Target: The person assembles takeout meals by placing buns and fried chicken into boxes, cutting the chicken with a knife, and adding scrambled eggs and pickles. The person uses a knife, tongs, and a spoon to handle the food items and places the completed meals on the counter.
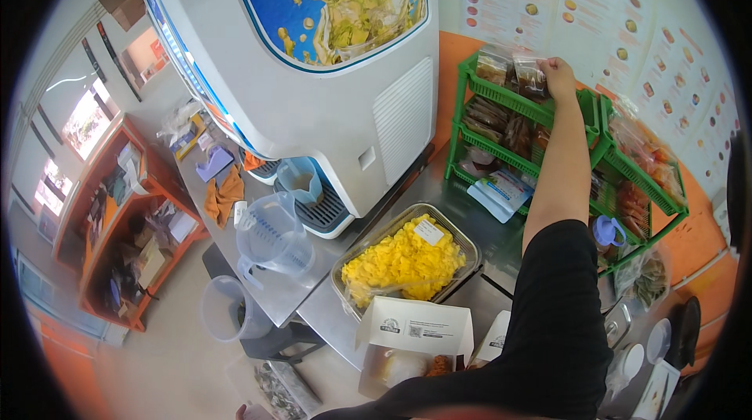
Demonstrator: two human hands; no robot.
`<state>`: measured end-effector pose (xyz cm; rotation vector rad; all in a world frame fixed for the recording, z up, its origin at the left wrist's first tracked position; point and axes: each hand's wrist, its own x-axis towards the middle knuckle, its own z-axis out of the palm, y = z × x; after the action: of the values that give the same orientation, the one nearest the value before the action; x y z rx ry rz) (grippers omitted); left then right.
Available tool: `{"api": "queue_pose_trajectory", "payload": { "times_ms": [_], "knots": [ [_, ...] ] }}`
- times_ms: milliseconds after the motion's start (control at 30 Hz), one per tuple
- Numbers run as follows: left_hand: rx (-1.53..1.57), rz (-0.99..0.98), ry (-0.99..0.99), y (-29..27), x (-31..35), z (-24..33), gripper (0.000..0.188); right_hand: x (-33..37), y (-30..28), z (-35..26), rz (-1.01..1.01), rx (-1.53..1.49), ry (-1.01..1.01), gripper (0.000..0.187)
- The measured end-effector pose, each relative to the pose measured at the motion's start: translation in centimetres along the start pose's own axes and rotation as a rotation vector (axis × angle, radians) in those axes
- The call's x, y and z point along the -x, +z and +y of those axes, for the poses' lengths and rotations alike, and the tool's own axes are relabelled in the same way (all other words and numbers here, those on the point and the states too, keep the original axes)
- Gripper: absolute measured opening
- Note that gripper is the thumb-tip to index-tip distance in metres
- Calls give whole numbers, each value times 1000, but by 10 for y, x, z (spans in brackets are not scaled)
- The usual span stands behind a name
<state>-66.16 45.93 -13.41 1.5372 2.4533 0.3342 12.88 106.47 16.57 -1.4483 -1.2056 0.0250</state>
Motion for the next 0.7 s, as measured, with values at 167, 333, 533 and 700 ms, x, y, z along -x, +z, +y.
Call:
{"api": "queue_pose_trajectory", "payload": {
  "times_ms": [167, 333, 533, 700],
  "knots": [
    [-26, 6, 1, 3, 5, -3, 59, 8, -4, -16, -41, 330, 57, 23],
    [-63, 22, 14, 7, 9, -6, 58, 22, 28, -47, 22, 798, -315, 34],
    [-196, 88, 74, 8, 35, -17, 57, 8, 81, -47, -380, 907, -229, 42],
    [-420, 148, 148, 4, 62, -27, 56, -1, 83, -37, -397, 783, -236, 23]
  ]
}}
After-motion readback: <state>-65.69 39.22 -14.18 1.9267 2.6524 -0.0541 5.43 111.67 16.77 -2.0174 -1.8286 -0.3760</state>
